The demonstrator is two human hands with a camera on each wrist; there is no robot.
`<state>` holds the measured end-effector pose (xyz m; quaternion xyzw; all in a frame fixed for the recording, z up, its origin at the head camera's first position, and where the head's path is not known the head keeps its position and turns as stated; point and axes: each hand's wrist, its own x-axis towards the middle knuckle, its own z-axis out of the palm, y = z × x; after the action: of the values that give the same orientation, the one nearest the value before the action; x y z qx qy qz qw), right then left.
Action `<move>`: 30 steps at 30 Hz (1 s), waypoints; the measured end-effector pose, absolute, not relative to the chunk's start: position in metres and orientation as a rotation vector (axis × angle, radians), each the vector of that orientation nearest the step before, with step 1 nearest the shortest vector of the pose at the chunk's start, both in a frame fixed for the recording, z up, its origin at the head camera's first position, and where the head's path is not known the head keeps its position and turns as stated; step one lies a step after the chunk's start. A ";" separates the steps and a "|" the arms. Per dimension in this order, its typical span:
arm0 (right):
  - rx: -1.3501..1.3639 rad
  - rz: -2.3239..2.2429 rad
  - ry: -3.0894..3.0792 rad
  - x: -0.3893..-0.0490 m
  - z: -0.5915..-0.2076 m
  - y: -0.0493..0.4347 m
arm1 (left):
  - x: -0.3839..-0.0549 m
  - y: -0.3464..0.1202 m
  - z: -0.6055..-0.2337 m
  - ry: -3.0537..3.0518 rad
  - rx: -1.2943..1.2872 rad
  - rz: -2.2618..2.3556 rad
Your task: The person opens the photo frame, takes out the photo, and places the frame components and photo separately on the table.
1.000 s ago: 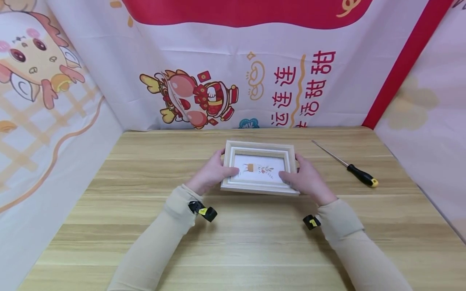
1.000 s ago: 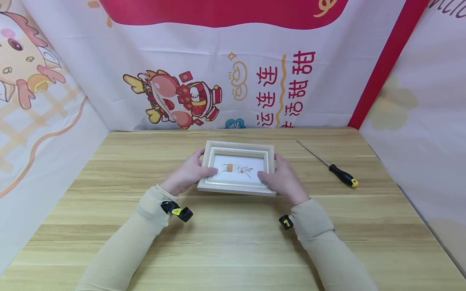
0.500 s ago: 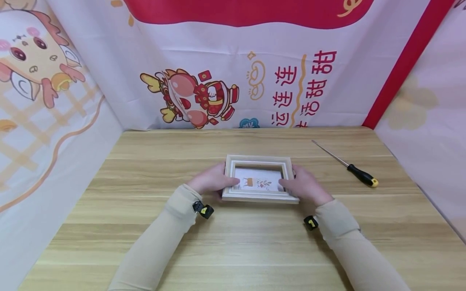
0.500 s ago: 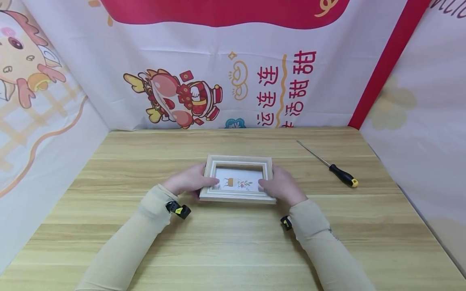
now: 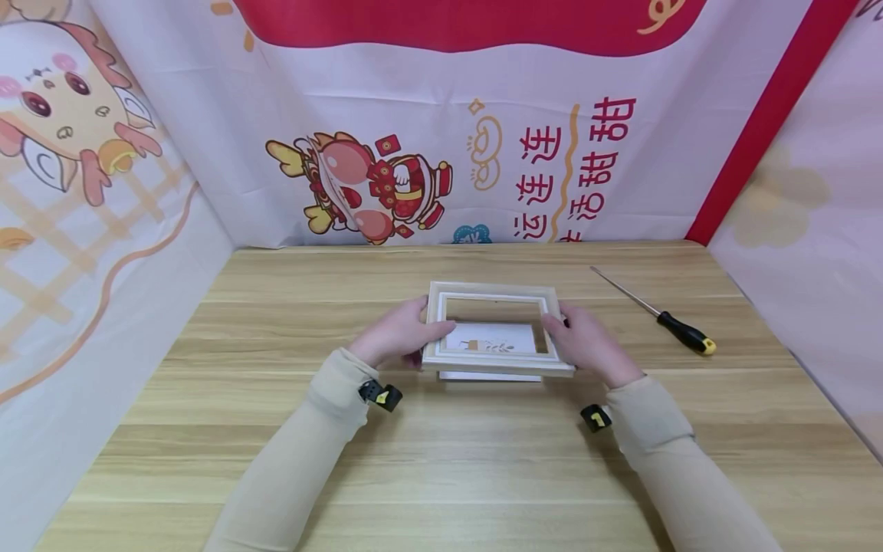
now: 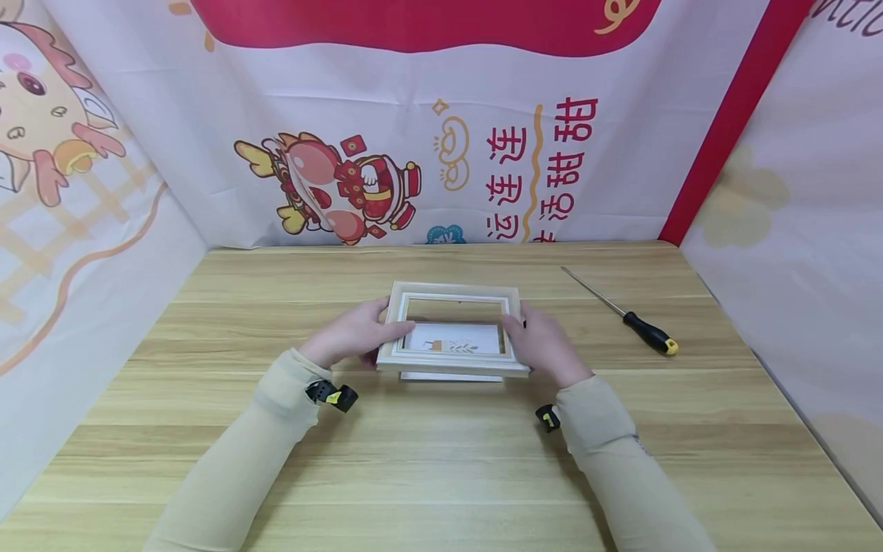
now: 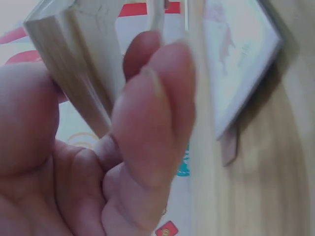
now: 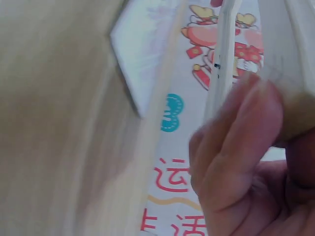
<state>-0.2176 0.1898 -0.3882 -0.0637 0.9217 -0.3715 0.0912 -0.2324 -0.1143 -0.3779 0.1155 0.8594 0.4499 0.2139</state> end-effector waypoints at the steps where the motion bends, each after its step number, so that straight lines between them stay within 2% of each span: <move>1: -0.192 -1.136 2.744 -0.218 -0.385 0.191 | -0.233 -0.114 -0.376 2.384 0.325 1.269; 9: -0.106 -1.353 2.794 -0.214 -0.350 0.213 | -0.233 -0.116 -0.359 2.381 0.300 1.415; 12: -0.046 -1.360 2.816 -0.222 -0.341 0.226 | -0.235 -0.117 -0.361 2.446 0.357 1.339; 21: -0.093 -1.276 2.917 -0.275 -0.335 0.250 | -0.236 -0.106 -0.379 2.606 0.859 0.783; 30: -0.177 -1.155 2.888 -0.328 -0.371 0.257 | -0.233 -0.102 -0.381 2.607 0.868 0.703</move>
<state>-0.3278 0.2569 -0.3705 -0.0567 0.9270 -0.3705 0.0130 -0.2334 -0.1016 -0.3809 0.3023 0.9085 0.2451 0.1523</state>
